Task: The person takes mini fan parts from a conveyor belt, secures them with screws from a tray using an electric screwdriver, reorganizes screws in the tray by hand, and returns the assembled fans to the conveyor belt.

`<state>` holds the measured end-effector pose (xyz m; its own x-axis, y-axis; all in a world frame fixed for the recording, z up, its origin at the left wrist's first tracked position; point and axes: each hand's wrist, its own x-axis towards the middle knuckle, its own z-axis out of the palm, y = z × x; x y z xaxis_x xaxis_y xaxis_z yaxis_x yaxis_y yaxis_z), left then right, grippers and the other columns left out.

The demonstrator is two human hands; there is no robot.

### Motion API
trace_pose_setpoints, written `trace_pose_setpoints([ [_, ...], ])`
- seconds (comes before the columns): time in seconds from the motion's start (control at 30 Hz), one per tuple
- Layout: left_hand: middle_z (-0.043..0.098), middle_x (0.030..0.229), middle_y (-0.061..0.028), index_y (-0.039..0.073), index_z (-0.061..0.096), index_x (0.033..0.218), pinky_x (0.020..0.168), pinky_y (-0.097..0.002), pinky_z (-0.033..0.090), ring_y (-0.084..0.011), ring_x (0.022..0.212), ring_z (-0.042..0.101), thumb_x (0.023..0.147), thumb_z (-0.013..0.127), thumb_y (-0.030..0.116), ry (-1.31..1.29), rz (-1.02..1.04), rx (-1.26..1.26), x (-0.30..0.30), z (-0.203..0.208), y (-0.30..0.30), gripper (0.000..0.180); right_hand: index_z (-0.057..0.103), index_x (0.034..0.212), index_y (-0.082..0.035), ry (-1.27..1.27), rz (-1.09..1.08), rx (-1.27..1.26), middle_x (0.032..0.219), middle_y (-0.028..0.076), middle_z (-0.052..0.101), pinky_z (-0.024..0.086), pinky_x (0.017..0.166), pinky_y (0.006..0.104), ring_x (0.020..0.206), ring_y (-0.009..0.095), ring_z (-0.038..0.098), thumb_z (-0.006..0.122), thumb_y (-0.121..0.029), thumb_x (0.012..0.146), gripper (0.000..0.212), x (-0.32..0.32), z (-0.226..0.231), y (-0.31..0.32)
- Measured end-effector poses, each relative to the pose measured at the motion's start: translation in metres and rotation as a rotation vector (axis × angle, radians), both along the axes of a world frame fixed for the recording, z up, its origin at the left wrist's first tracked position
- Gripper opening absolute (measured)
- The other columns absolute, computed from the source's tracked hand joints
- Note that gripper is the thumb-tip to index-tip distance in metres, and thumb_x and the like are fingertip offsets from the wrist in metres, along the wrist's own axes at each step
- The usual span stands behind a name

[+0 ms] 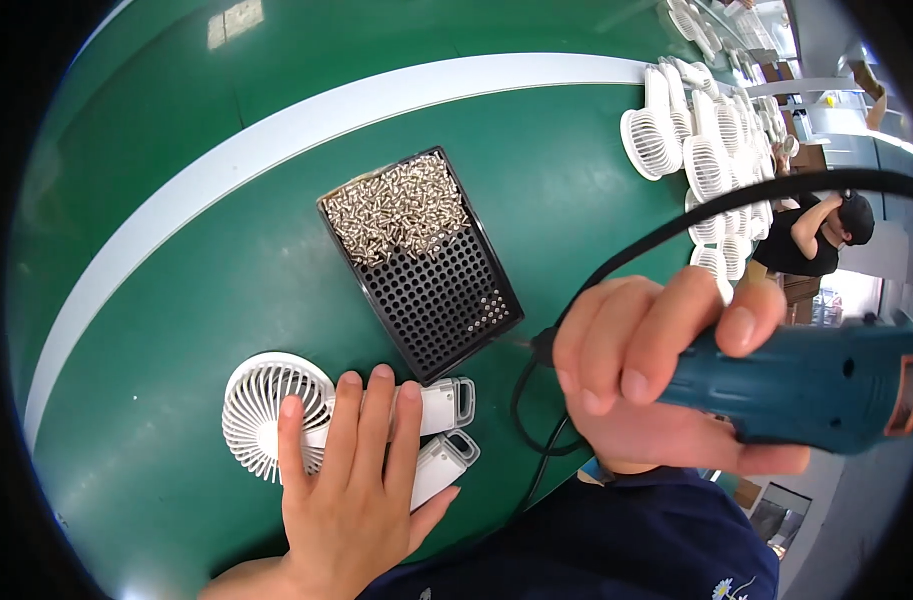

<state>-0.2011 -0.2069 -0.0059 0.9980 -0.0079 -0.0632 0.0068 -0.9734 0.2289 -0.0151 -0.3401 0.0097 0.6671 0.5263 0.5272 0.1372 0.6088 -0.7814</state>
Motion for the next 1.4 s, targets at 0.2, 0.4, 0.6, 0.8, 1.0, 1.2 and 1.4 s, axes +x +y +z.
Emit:
trace_pose_setpoints([
  [0.2, 0.051, 0.148, -0.0193, -0.005, 0.05, 0.143, 0.119, -0.0687, 0.017, -0.0383, 0.138, 0.048, 0.085, 0.06, 0.06, 0.03, 0.019, -0.034, 0.001, 0.003, 0.001, 0.088, 0.049, 0.131, -0.014, -0.078, 0.124, -0.016, 0.088, 0.007, 0.056, 0.045, 0.048, 0.0326, 0.057, 0.018, 0.056, 0.059, -0.076, 0.09, 0.075, 0.016, -0.011, 0.004],
  [0.4, 0.052, 0.147, -0.0188, -0.005, 0.051, 0.141, 0.119, -0.0687, 0.018, -0.0382, 0.137, 0.048, 0.085, 0.058, 0.061, 0.038, 0.012, -0.037, 0.003, 0.005, 0.001, 0.087, 0.049, 0.131, -0.014, -0.054, 0.135, -0.082, 0.088, 0.008, 0.057, 0.047, 0.051, 0.0334, 0.06, 0.02, 0.057, 0.057, -0.078, 0.089, 0.077, 0.014, -0.013, 0.003],
  [0.6, 0.053, 0.145, -0.0194, -0.005, 0.052, 0.14, 0.119, -0.0685, 0.017, -0.0383, 0.137, 0.048, 0.086, 0.057, 0.06, 0.024, 0.009, -0.039, 0.0, 0.005, 0.002, 0.085, 0.049, 0.129, -0.012, -0.093, 0.138, -0.07, 0.088, 0.01, 0.058, 0.047, 0.052, 0.0351, 0.062, 0.021, 0.057, 0.058, -0.078, 0.089, 0.078, 0.011, -0.015, 0.008],
  [0.8, 0.053, 0.145, -0.0194, -0.006, 0.052, 0.14, 0.119, -0.0674, 0.018, -0.0381, 0.137, 0.048, 0.086, 0.057, 0.061, 0.02, 0.013, -0.044, -0.001, 0.006, 0.002, 0.086, 0.049, 0.127, -0.012, -0.136, 0.108, -0.113, 0.087, 0.01, 0.058, 0.047, 0.052, 0.0351, 0.062, 0.022, 0.057, 0.059, -0.077, 0.089, 0.076, 0.001, -0.012, 0.006],
  [1.0, 0.054, 0.145, -0.0192, -0.005, 0.053, 0.14, 0.119, -0.0668, 0.019, -0.0377, 0.137, 0.049, 0.085, 0.06, 0.059, 0.007, 0.033, -0.074, -0.002, 0.007, 0.002, 0.085, 0.05, 0.127, -0.011, -0.098, 0.059, -0.031, 0.083, 0.006, 0.056, 0.046, 0.05, 0.0342, 0.057, 0.019, 0.055, 0.061, -0.074, 0.09, 0.074, -0.002, -0.007, 0.009],
  [1.2, 0.054, 0.144, -0.0187, -0.005, 0.052, 0.141, 0.119, -0.0668, 0.02, -0.0378, 0.136, 0.049, 0.082, 0.062, 0.058, -0.004, 0.035, -0.064, -0.003, 0.006, 0.002, 0.087, 0.05, 0.118, -0.011, -0.008, -0.016, 0.032, 0.076, 0.005, 0.055, 0.043, 0.04, 0.032, 0.047, 0.017, 0.051, 0.066, -0.053, 0.095, 0.051, -0.028, 0.016, 0.012],
  [1.4, 0.053, 0.144, -0.0173, -0.005, 0.052, 0.141, 0.119, -0.0666, 0.02, -0.0364, 0.136, 0.049, 0.082, 0.062, 0.057, 0.003, 0.046, -0.085, -0.003, 0.006, 0.002, 0.086, 0.046, 0.116, -0.009, -0.047, 0.093, -0.042, 0.073, 0.007, 0.054, 0.043, 0.041, 0.0331, 0.046, 0.018, 0.05, 0.062, -0.055, 0.098, 0.051, -0.038, 0.014, 0.014],
])
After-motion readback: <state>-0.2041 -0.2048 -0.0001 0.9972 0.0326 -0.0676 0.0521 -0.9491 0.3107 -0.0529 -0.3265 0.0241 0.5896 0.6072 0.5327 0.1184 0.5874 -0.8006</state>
